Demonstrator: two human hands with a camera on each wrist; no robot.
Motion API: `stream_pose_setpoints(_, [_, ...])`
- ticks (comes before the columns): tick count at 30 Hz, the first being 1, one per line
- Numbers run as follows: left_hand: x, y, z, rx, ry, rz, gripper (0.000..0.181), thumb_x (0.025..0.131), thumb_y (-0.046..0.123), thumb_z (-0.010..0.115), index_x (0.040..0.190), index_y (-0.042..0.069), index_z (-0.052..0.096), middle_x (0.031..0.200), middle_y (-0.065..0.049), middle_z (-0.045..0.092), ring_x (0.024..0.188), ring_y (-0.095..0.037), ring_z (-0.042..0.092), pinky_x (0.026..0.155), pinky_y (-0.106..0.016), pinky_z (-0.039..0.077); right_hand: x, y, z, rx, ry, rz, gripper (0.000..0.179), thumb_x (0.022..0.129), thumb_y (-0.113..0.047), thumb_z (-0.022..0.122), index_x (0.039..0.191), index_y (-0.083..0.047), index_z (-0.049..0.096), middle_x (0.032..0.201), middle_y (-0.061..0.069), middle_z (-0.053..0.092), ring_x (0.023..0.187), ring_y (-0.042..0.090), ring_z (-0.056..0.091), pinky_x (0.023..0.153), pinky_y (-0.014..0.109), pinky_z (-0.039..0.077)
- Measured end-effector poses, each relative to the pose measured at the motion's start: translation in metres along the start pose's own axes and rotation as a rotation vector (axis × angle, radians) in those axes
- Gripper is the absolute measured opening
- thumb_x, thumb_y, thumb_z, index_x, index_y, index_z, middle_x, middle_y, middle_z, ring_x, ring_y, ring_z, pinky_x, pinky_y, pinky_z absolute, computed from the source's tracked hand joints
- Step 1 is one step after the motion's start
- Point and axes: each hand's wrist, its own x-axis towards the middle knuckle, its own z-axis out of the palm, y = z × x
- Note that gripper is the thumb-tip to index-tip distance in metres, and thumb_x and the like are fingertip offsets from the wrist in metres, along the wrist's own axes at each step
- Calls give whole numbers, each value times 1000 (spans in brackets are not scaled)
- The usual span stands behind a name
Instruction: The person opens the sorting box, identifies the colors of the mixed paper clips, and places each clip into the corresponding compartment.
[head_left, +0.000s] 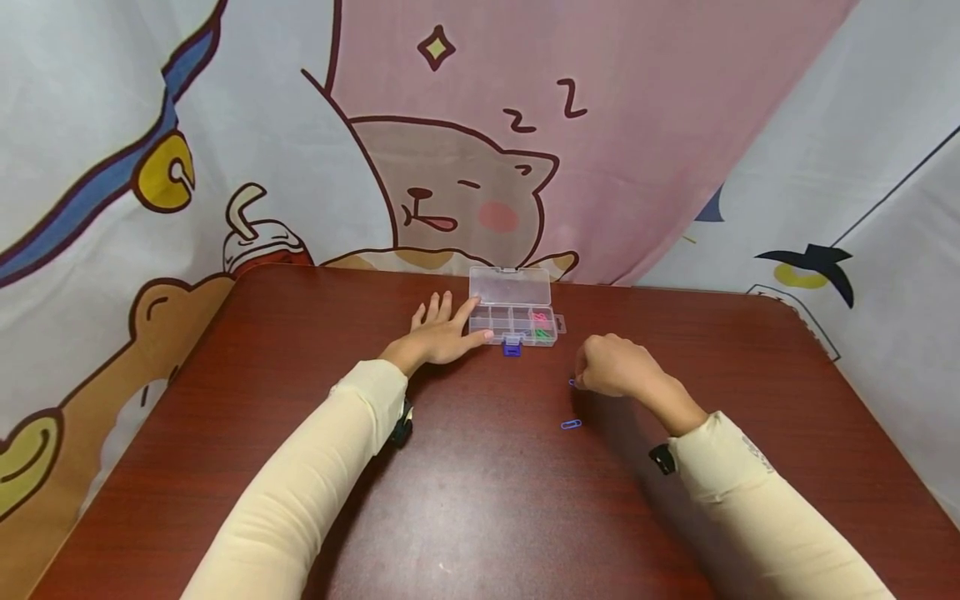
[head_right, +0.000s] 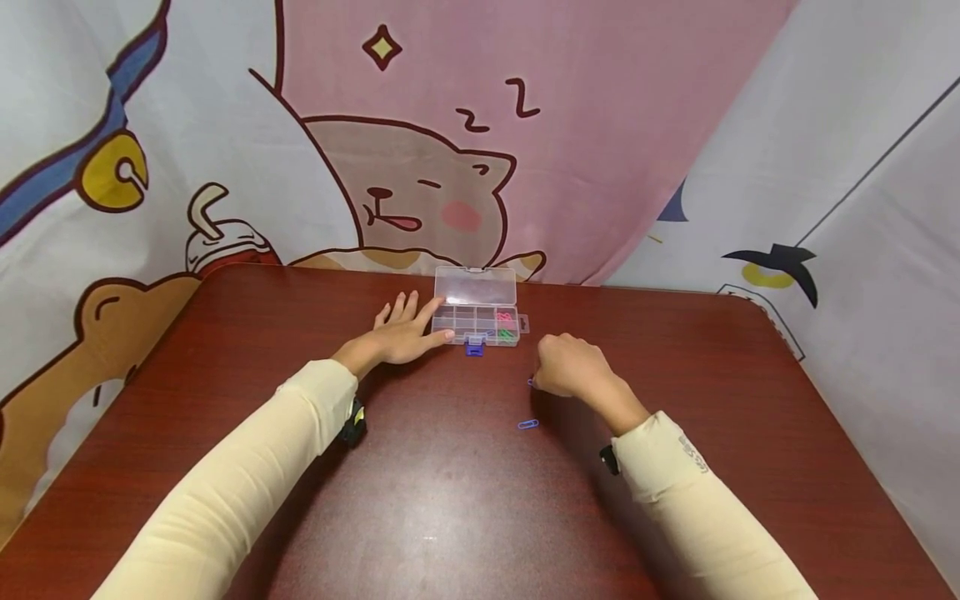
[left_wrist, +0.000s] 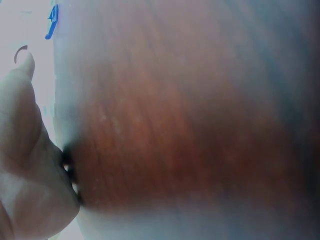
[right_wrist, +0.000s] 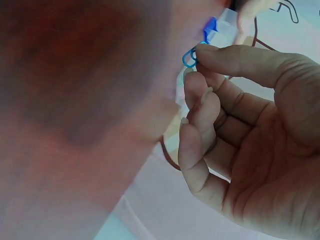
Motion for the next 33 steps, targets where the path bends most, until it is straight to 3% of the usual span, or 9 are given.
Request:
stream_pose_setpoints(7, [-3, 2, -1, 11, 8, 4, 81, 91, 75, 27, 156, 39, -5, 162, -19, -11, 148, -36, -14, 117, -52, -9, 14, -10, -12, 41, 46, 17, 13, 82, -24, 71, 70, -19, 69, 72, -4, 61, 67, 17, 54, 58, 38, 44])
stream_pose_setpoints(15, [-4, 4, -1, 20, 3, -3, 80, 91, 76, 26, 155, 40, -6, 162, -17, -12, 148, -34, -15, 117, -51, -8, 29, -23, -14, 49, 95, 9, 18, 77, -18, 67, 61, -20, 61, 65, -2, 52, 62, 18, 44, 53, 37, 39])
stream_pose_setpoints(20, [-7, 4, -3, -7, 26, 26, 80, 93, 72, 30, 157, 36, 0, 162, -20, -8, 148, -37, -11, 118, -53, -6, 37, -29, -18, 48, 118, 12, 14, 76, -17, 65, 62, -19, 64, 67, 1, 55, 64, 19, 46, 53, 39, 41])
stream_pose_setpoints(28, [2, 0, 1, 20, 0, -15, 79, 92, 75, 27, 155, 41, -6, 162, -16, -14, 148, -34, -17, 117, -51, -10, 52, -36, -21, 53, 166, 70, 19, 78, -18, 65, 59, -16, 59, 68, 5, 58, 64, 23, 49, 53, 42, 42])
stream_pose_setpoints(33, [-4, 2, -2, 2, 25, 13, 79, 93, 72, 30, 157, 36, -1, 162, -19, -10, 148, -36, -13, 117, -53, -7, 59, -40, -22, 62, 217, 61, 16, 77, -16, 62, 62, -17, 63, 70, 5, 61, 66, 25, 55, 54, 44, 45])
